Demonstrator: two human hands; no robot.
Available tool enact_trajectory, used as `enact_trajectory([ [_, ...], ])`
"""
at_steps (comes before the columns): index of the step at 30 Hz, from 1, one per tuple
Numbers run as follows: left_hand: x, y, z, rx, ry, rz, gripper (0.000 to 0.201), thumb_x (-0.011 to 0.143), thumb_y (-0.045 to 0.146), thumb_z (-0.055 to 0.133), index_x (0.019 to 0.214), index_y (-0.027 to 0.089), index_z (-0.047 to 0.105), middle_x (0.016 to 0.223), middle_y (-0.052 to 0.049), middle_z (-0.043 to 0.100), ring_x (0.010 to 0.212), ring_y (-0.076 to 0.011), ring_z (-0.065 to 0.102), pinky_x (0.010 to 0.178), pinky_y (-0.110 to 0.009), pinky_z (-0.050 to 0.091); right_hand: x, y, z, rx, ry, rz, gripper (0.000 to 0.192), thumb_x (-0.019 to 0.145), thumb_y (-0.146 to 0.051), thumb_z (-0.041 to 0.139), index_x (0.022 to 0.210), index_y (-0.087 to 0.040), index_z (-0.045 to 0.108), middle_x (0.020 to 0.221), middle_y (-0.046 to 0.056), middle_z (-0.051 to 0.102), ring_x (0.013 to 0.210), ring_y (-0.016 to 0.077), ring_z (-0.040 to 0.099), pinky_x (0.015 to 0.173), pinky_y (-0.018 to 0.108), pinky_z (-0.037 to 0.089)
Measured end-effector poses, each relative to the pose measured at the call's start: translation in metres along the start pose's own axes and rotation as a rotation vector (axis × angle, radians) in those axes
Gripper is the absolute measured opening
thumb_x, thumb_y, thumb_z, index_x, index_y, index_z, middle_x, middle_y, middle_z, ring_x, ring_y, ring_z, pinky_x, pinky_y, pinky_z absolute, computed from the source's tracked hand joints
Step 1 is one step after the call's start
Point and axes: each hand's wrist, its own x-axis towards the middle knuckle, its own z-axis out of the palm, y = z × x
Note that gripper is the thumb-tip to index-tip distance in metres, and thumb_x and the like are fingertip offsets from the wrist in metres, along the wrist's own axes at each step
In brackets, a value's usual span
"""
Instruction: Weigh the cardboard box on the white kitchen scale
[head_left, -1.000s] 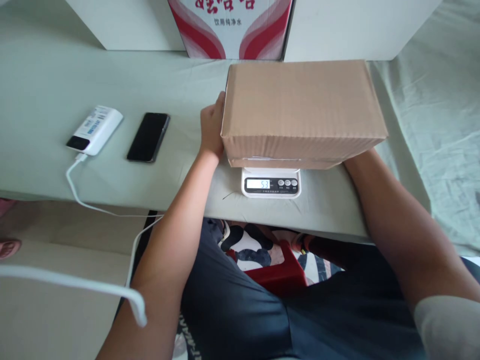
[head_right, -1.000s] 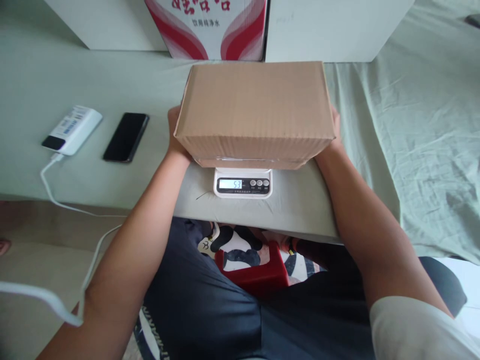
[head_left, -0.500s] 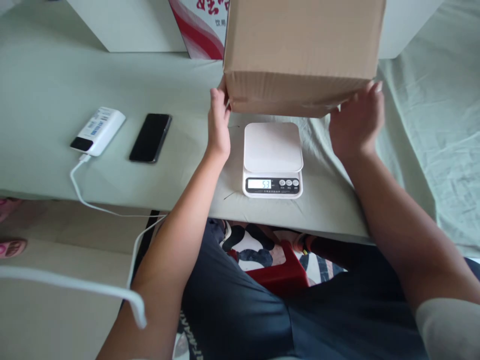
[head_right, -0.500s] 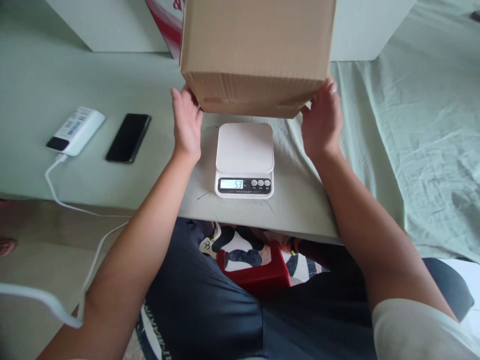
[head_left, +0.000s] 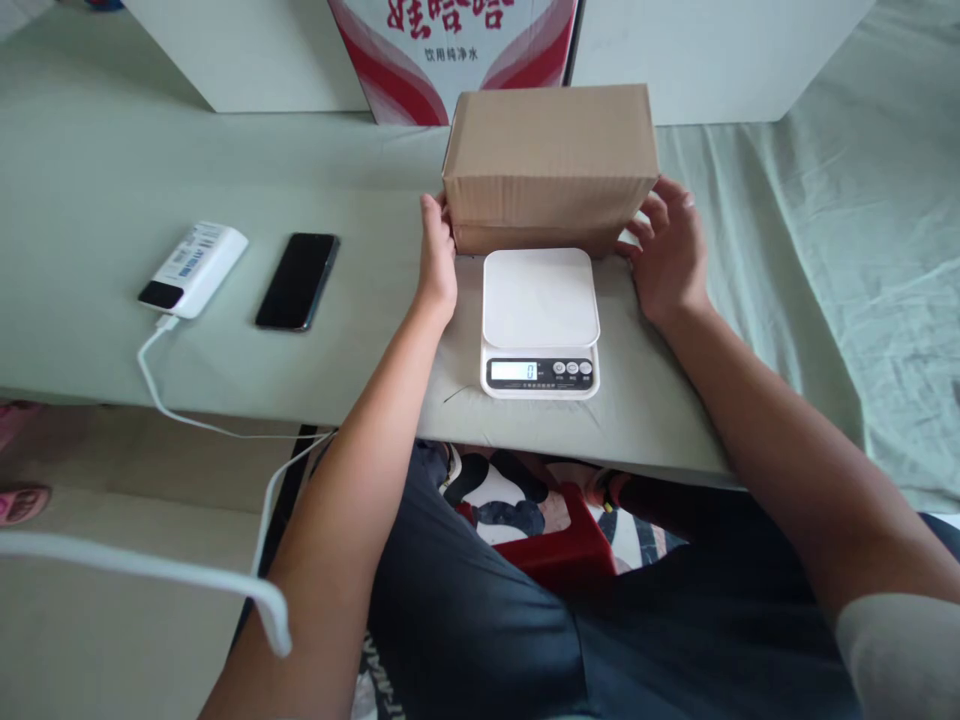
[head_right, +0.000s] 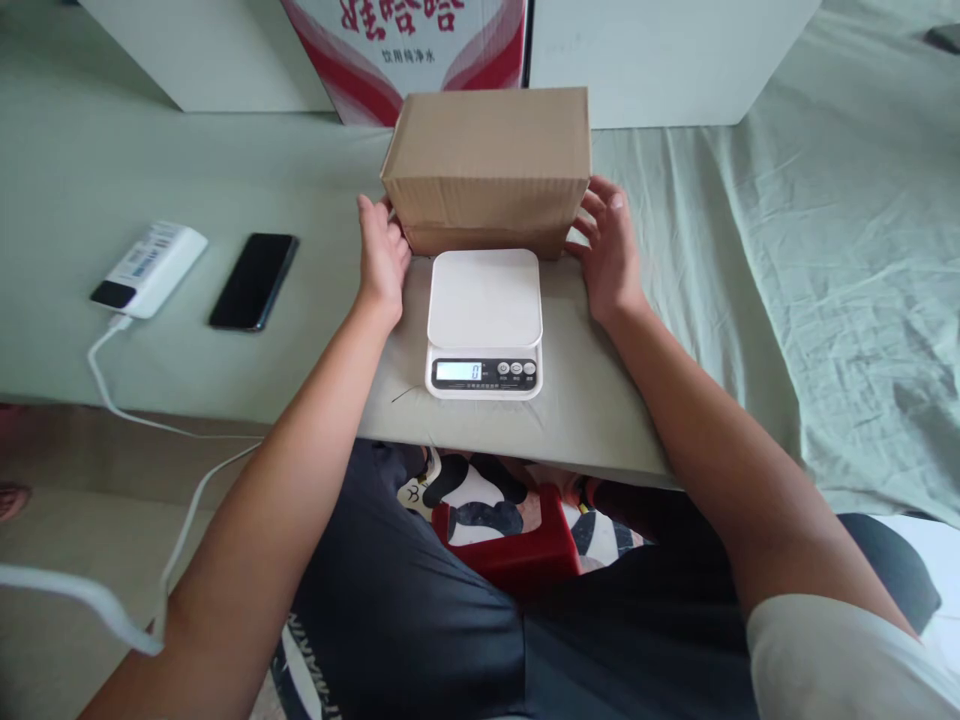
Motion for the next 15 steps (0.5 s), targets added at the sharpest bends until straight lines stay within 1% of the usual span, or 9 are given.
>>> enact_trajectory([
  [2,0.003,0.002,-0.008,0.024,0.058,0.024,0.091,0.098,0.091,0.019,0.155,0.032,0.058,0.178,-0.002,0.043,0.173,-0.0231,0.017,0.141,-0.041,0.02,0.007,-0.001,-0.007,-0.014,0.19,-0.017,0.047,0.089,-0.064,0.052,0.125,-0.034,0.058,0.142,0.003,0.062,0.115,0.0174,0.06,0.094,0.039,0.05],
  [4,0.006,0.01,-0.019,0.075,0.12,0.052,0.096,0.097,0.09,0.006,0.16,0.037,0.054,0.184,0.007,0.029,0.174,-0.0167,-0.002,0.142,-0.036,0.011,0.015,-0.003,-0.017,-0.023,0.435,-0.065,0.037,0.094,-0.053,0.041,0.12,-0.03,0.056,0.136,0.007,0.06,0.109,0.0169,0.059,0.089,0.037,0.048],
  [5,0.006,0.015,-0.025,0.103,0.136,0.059,0.099,0.096,0.089,-0.003,0.162,0.039,0.052,0.184,0.011,0.028,0.173,-0.0143,-0.012,0.142,-0.036,0.007,0.019,-0.003,-0.023,-0.023,0.534,-0.091,0.034,0.097,-0.049,0.036,0.117,-0.029,0.055,0.133,0.008,0.059,0.105,0.0168,0.058,0.087,0.036,0.047],
  [6,0.006,0.021,-0.03,0.123,0.147,0.052,0.1,0.096,0.086,-0.009,0.164,0.04,0.048,0.184,0.013,0.027,0.171,-0.0126,-0.018,0.142,-0.037,0.005,0.023,-0.004,-0.03,-0.019,0.614,-0.105,0.033,0.1,-0.048,0.031,0.114,-0.028,0.053,0.13,0.008,0.058,0.102,0.0169,0.057,0.085,0.035,0.045],
  [7,0.005,0.026,-0.034,0.126,0.165,0.041,0.097,0.098,0.082,-0.01,0.168,0.039,0.043,0.184,0.014,0.024,0.17,-0.0129,-0.02,0.141,-0.039,0.005,0.027,-0.004,-0.035,-0.007,0.672,-0.107,0.034,0.102,-0.048,0.027,0.111,-0.027,0.052,0.128,0.009,0.057,0.099,0.0169,0.056,0.084,0.035,0.044],
  [9,0.001,0.035,-0.037,0.122,0.198,0.008,0.092,0.101,0.078,-0.009,0.171,0.037,0.035,0.186,0.014,0.018,0.17,-0.0143,-0.02,0.141,-0.042,0.006,0.032,-0.003,-0.045,0.027,0.759,-0.08,0.037,0.104,-0.05,0.022,0.108,-0.026,0.05,0.124,0.009,0.055,0.095,0.017,0.055,0.081,0.034,0.043],
  [11,-0.003,0.04,-0.037,0.13,0.209,-0.015,0.096,0.099,0.079,-0.012,0.171,0.035,0.036,0.186,0.012,0.017,0.168,-0.0151,-0.024,0.14,-0.045,0.007,0.035,-0.001,-0.049,0.051,0.805,-0.064,0.039,0.104,-0.051,0.019,0.108,-0.026,0.049,0.12,0.009,0.055,0.09,0.0172,0.054,0.078,0.033,0.041],
  [13,-0.007,0.043,-0.034,0.165,0.199,-0.025,0.108,0.094,0.082,-0.021,0.168,0.033,0.042,0.186,0.011,0.019,0.165,-0.0144,-0.031,0.139,-0.047,0.006,0.036,0.001,-0.05,0.045,0.796,-0.084,0.036,0.105,-0.05,0.022,0.107,-0.026,0.049,0.117,0.009,0.055,0.088,0.0172,0.053,0.077,0.033,0.04],
  [15,-0.01,0.045,-0.03,0.201,0.189,-0.038,0.116,0.089,0.081,-0.028,0.167,0.032,0.044,0.186,0.01,0.019,0.162,-0.014,-0.037,0.138,-0.049,0.005,0.036,0.001,-0.049,0.025,0.76,-0.105,0.031,0.105,-0.047,0.028,0.106,-0.026,0.051,0.116,0.009,0.056,0.087,0.0172,0.052,0.077,0.034,0.04],
])
